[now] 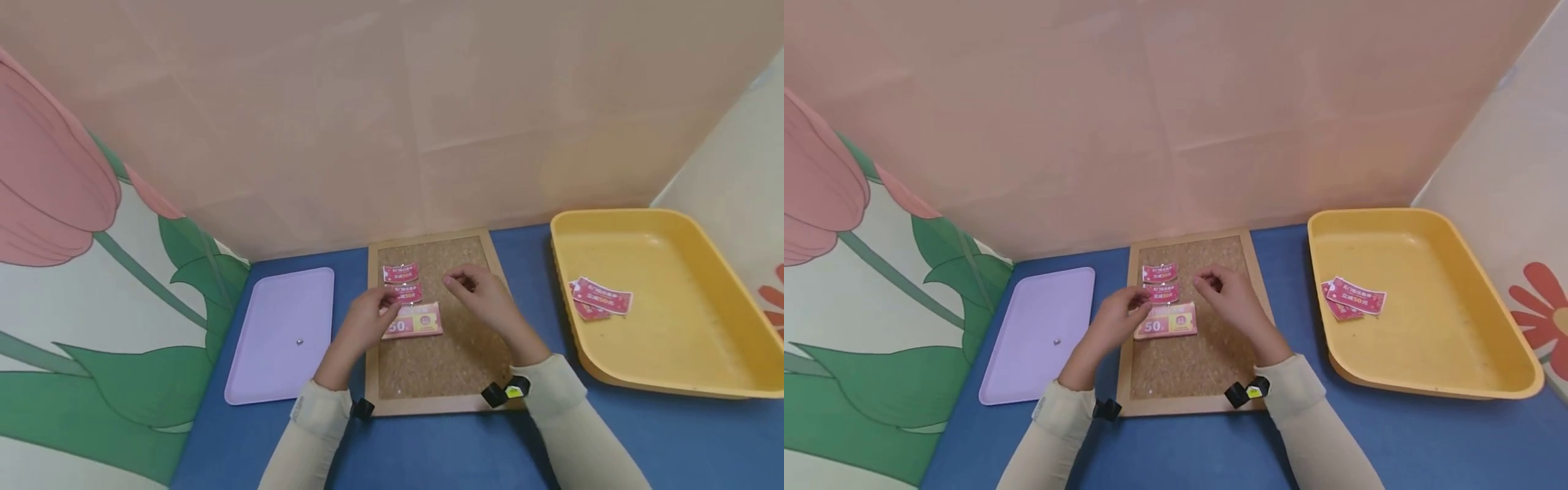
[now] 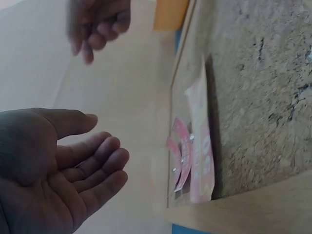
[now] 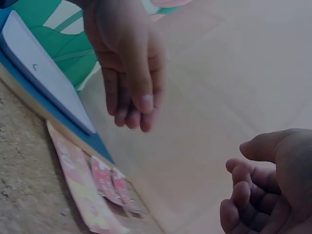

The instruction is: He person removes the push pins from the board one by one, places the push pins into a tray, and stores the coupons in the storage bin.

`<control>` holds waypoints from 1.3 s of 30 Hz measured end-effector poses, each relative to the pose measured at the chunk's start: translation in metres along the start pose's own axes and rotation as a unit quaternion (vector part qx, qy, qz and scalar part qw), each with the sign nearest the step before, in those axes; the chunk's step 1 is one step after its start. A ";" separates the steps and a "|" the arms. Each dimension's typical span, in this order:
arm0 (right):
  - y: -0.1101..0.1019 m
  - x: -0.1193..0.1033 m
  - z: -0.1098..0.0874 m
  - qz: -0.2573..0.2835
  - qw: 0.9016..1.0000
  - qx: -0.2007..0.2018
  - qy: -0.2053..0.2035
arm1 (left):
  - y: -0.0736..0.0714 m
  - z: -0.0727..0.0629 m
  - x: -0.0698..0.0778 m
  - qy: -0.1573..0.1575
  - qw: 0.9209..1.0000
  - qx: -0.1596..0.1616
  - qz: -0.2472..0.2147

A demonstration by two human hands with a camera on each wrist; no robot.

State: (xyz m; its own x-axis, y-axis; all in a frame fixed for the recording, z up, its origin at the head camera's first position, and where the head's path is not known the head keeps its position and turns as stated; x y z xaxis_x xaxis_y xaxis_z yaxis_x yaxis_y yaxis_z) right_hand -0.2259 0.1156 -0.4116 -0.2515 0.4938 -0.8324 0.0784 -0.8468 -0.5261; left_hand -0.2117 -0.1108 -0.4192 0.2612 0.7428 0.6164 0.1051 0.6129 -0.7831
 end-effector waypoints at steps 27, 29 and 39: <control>0.056 0.042 0.013 0.011 0.996 -0.018 0.091 | 0.019 0.028 0.002 -0.038 0.994 -0.070 0.079; 0.057 0.045 0.013 0.014 0.995 -0.015 0.095 | 0.019 0.028 0.002 -0.042 0.993 -0.073 0.080; 0.064 0.060 0.014 0.007 0.994 -0.033 0.104 | 0.020 0.031 0.000 -0.049 0.991 -0.083 0.091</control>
State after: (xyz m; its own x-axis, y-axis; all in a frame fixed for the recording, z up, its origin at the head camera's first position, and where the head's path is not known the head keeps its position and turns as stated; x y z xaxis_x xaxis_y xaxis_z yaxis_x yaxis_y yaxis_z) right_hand -0.2495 0.0888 -0.4926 -0.0456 0.5184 -0.8539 0.1447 -0.8424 -0.5191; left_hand -0.2397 -0.0905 -0.4323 0.1963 0.8648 0.4621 0.2238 0.4193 -0.8798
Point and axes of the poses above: each hand's wrist, its own z-axis towards the middle knuckle, its own y-axis out of the palm, x = y × z, the point moved 4 cm from there along z, towards the middle knuckle, and after that the axes turned 1 degree about -x, right-handed, at the moved point
